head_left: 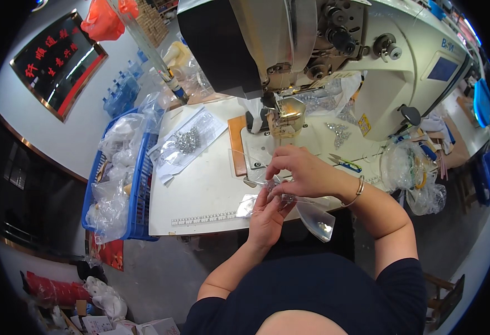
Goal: The person sews small, shiny, star-shaped decorations onto clear plastic sheets using an industrial sewing machine. They repeatedly pick up a decoration, place it on a plastic sheet, and feed the assembly under the machine's needle to stitch it in place. The person uses scissors to trim threads after sewing.
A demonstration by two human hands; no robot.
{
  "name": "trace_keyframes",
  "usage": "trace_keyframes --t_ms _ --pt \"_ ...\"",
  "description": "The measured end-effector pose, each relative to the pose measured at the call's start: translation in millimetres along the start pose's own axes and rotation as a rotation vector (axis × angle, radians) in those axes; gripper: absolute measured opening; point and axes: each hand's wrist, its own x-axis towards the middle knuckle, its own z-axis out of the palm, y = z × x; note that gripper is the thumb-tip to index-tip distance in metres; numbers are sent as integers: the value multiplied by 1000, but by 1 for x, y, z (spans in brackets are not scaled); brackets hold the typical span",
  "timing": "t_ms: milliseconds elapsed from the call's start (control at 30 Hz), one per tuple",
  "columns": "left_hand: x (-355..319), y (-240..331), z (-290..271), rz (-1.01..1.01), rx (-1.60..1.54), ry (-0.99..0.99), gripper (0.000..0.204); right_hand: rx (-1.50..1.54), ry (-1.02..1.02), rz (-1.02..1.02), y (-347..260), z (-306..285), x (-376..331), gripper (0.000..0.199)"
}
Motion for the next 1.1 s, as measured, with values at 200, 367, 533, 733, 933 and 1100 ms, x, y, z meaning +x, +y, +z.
trace_keyframes --t_ms 200,367,533,733,933,1100 --pt "1 2 6 -24 -34 -11 38 77 19 55 0 -2 -2 16" --pt "3 2 6 -52 -5 10 40 131 -10 132 0 -5 -2 16" --pt "4 3 7 -47 -17 32 40 143 -12 155 1 -5 -3 17" --pt "4 3 9 -60 -43 27 40 116 25 191 8 2 -2 18" --pt "6 -7 3 65 56 82 37 63 74 172 12 12 -3 22" --pt "10 -1 4 143 17 155 32 169 91 238 13 -3 -11 24"
